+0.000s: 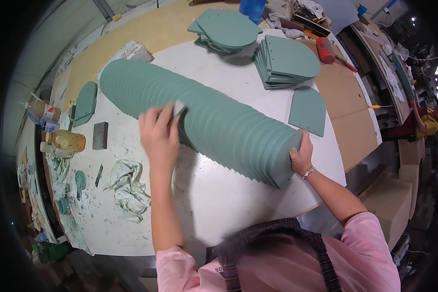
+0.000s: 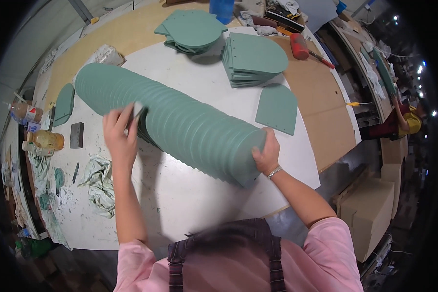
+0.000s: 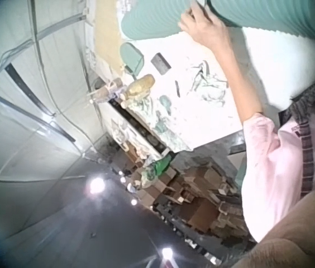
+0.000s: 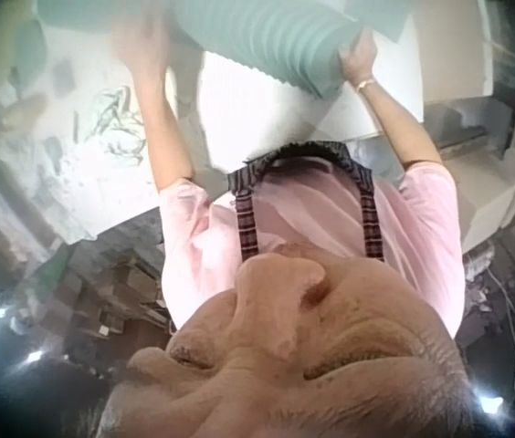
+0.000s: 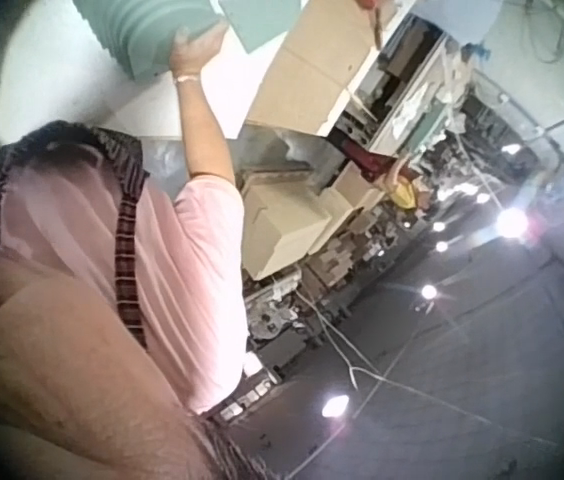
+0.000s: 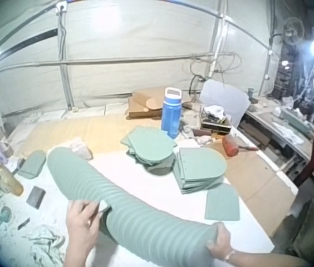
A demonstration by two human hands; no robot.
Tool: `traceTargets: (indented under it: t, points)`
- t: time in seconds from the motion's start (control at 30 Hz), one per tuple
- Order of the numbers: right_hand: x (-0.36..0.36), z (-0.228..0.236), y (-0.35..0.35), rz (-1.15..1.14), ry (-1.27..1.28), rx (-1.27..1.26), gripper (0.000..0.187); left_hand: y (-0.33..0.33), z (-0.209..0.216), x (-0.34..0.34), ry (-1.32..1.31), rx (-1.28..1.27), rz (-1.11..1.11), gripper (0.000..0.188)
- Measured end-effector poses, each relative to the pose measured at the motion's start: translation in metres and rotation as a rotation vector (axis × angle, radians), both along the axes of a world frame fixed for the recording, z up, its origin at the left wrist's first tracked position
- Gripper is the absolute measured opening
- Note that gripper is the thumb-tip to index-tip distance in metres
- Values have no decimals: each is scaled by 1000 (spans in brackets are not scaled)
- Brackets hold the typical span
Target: The person wipes a stack of curved green parts with a cloth and then uses a sanding block to sand the edges of the stacked parts, occasionally handling small scrap pieces on the table.
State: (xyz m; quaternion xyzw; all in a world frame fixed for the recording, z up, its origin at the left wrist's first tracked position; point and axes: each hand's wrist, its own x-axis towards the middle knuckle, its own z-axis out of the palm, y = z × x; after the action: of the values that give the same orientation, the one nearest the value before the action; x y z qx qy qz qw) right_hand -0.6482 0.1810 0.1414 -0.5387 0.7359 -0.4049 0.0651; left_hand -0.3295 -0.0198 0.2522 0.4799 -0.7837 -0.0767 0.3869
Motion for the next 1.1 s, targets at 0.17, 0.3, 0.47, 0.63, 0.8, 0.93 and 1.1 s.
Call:
traceTargets:
  t: [0.17,0.3,0.47,0.63,0.8,0.93,1.1]
  points:
    - [6,2,-2,12,-33,0,77,-30,11,-10,-190,-135,-168,21]
    - [-2,0,1,9,9,-16,77,-11,10,23,-273,87,-124,30]
    - [3,1,-1,12,-48,10,76,-25,25,-33,-193,-122,-334,30]
    - [-3,-1,1,-16,-32,12,74,-21,30,-13,-335,49,-340,25]
    - [1,3,0,6,-33,6,75,-30,37,-25,-327,-58,-320,24]
    - [1,0,-3,21,-60,-9,76,-43,32,-66,-392,-165,-444,26]
    - [-2,1,3,-12,-28,0,65,-37,50,-25,-509,104,-347,27]
